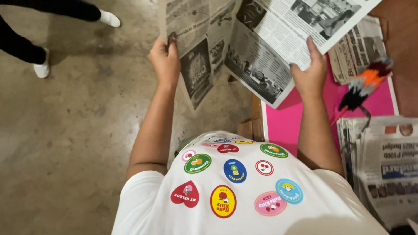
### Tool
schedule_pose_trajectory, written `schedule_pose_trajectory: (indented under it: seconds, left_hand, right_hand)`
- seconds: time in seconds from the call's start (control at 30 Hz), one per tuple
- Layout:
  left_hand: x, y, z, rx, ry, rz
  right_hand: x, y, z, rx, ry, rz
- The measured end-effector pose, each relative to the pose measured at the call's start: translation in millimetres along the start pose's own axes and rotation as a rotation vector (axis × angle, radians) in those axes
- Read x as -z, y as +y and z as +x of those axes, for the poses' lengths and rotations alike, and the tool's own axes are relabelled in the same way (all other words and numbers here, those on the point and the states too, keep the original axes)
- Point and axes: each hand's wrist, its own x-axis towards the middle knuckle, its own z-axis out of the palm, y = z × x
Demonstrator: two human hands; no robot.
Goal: Dusting the pages and covers of newspapers using a handheld duster.
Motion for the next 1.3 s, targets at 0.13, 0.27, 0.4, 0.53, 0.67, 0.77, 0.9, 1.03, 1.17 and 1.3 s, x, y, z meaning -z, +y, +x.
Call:
schedule_pose_trajectory:
  seconds: [0.13, 0.27, 0.4, 0.53, 0.67, 0.77, 0.9, 1.03, 1.17, 1.3]
  left_hand:
    - [7, 4, -5, 0.081, -0.007, -0.012]
    - [23, 6, -7, 0.074, 0.080, 0.052]
    - [43, 12, -14, 0.087, 0.160, 0.103]
    - [57, 7, -25, 0.121, 0.215, 0.081]
    - [66, 5, -32, 0.129, 0.275, 0.126]
    - [75, 6, -36, 0.157, 0.303, 0.162]
    - [82, 12, -44, 0.141, 0.328, 0.235]
    - [83, 16, -48, 0.153, 0.341, 0.227]
    - [84, 17, -51, 0.137, 0.332, 0.276]
    - [85, 19, -52, 0.150, 0.314, 0.242]
  right_hand:
    - [-5, 0, 15, 0.056, 0.014, 0.050]
    - [-14, -20, 34, 0.016, -0.055, 0.061]
    - [-28, -31, 49, 0.095, -0.110, 0.139]
    - [-39, -42, 64, 0.213, -0.135, 0.116]
    - [-45, -45, 76, 0.326, -0.136, 0.193]
    - [-48, -51, 80, 0.255, -0.195, 0.206]
    - [-50, -48, 80, 0.336, -0.175, 0.264]
    - [-48, -46, 77, 0.390, -0.171, 0.263]
    - [-41, -51, 77, 0.309, -0.221, 0.212]
    - [-44, -46, 75, 0.341, -0.192, 0.265]
